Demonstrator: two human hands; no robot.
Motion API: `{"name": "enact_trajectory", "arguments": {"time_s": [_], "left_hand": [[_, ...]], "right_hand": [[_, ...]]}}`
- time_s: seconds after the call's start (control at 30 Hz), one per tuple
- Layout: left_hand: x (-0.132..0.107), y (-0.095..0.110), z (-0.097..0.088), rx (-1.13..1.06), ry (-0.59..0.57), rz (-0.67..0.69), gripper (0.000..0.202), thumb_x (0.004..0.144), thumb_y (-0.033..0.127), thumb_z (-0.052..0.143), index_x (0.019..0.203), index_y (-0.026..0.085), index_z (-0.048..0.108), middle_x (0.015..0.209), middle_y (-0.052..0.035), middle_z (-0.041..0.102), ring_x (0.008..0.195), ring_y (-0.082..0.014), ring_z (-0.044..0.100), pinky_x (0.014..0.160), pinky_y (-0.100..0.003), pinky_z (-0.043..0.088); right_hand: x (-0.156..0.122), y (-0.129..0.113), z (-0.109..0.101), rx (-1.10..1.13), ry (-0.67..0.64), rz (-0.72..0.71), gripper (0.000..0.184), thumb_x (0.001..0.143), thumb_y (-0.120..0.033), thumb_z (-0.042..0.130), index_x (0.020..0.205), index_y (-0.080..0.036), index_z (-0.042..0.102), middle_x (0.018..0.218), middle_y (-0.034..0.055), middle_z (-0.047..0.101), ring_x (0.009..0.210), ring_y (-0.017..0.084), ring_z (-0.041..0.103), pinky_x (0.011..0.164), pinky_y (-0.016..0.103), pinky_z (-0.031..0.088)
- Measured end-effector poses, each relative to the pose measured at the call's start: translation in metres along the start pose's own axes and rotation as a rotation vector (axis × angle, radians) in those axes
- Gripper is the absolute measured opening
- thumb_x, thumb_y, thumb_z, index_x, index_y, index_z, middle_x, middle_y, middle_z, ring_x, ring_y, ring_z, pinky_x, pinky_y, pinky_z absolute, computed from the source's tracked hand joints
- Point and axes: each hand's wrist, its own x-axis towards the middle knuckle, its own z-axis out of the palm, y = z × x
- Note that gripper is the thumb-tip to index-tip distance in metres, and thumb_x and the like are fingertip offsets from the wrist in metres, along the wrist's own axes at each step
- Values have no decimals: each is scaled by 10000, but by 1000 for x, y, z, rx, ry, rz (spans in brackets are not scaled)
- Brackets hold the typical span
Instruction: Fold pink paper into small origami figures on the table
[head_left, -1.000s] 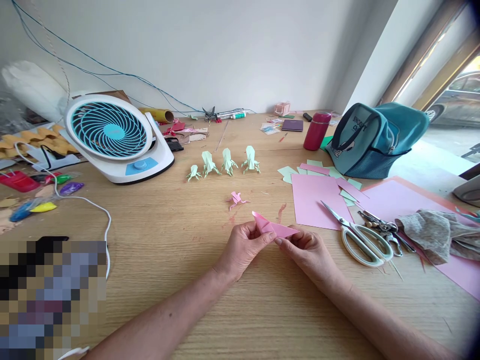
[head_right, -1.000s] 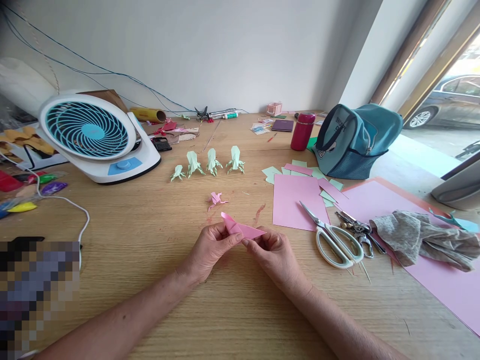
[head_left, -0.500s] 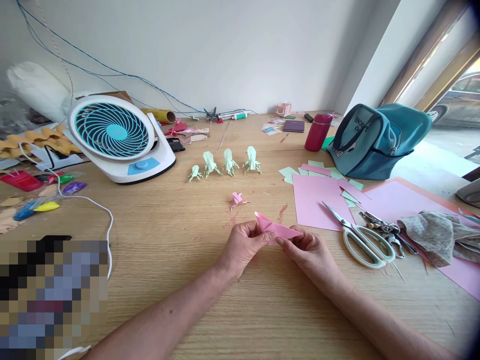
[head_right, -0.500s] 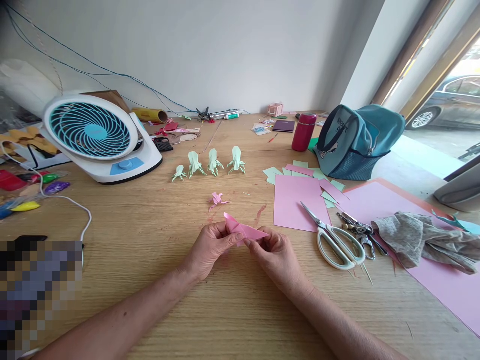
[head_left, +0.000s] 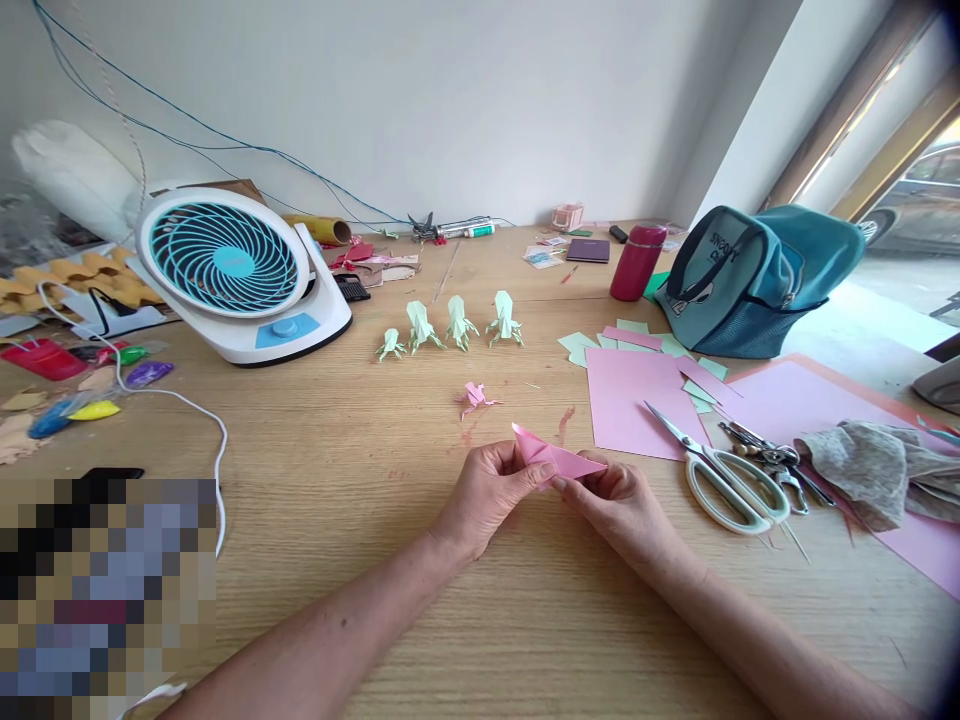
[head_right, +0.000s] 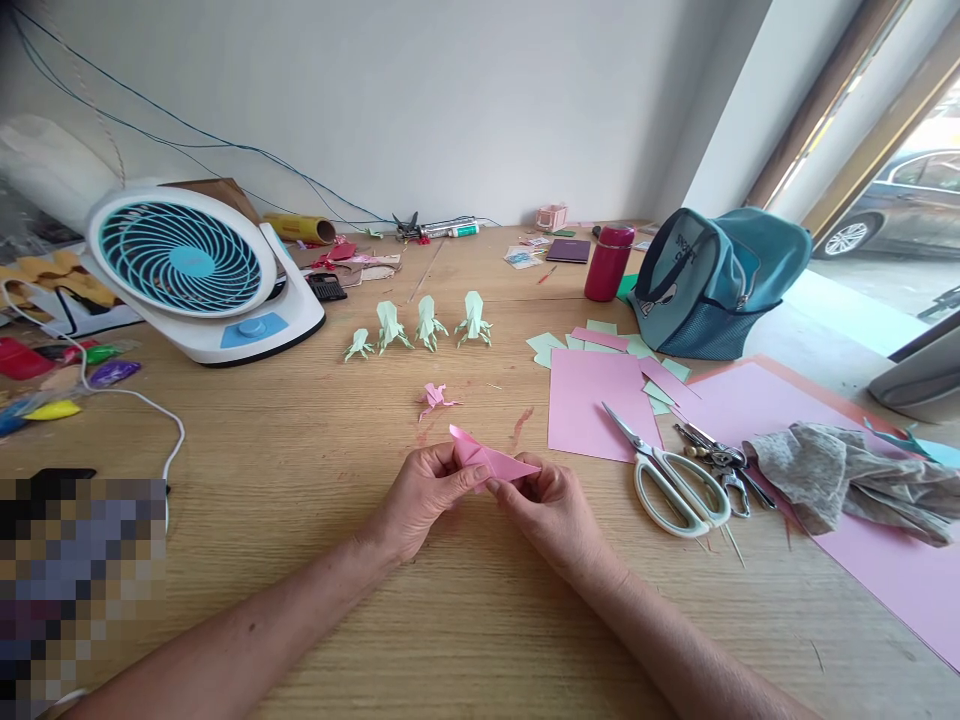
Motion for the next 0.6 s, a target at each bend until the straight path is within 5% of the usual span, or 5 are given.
{"name": "enact_trajectory", "arguments": {"time_s": [0.23, 0.47, 0.6], "left_hand": [[2, -1, -2, 22, -68, -54, 364, 660, 449, 819, 722, 148, 624, 607, 59, 487, 516, -56, 345, 449, -191, 241], [4, -1, -2, 12, -89, 13, 305, 673, 348, 834, 811, 136, 664, 784, -9, 677, 738, -110, 576, 727, -217, 437], [5, -3, -4, 56, -85, 34, 308, 674, 330, 839, 827, 134, 656, 771, -12, 675, 720, -119, 575, 698, -223, 430]], "right_hand": [[3, -9, 0, 8, 91, 15, 459, 627, -563, 798, 582, -184, 542, 511, -42, 473, 488, 93, 346, 459, 248, 254], [3, -12, 2, 10, 102, 20, 454, 620, -553, 801, 579, -189, 532, 500, -49, 452, 484, 87, 321, 456, 248, 251], [3, -8, 2, 26, 101, 14, 422, 640, -505, 803, 589, -189, 528, 512, -50, 445, 494, 88, 318, 463, 247, 242]]}}
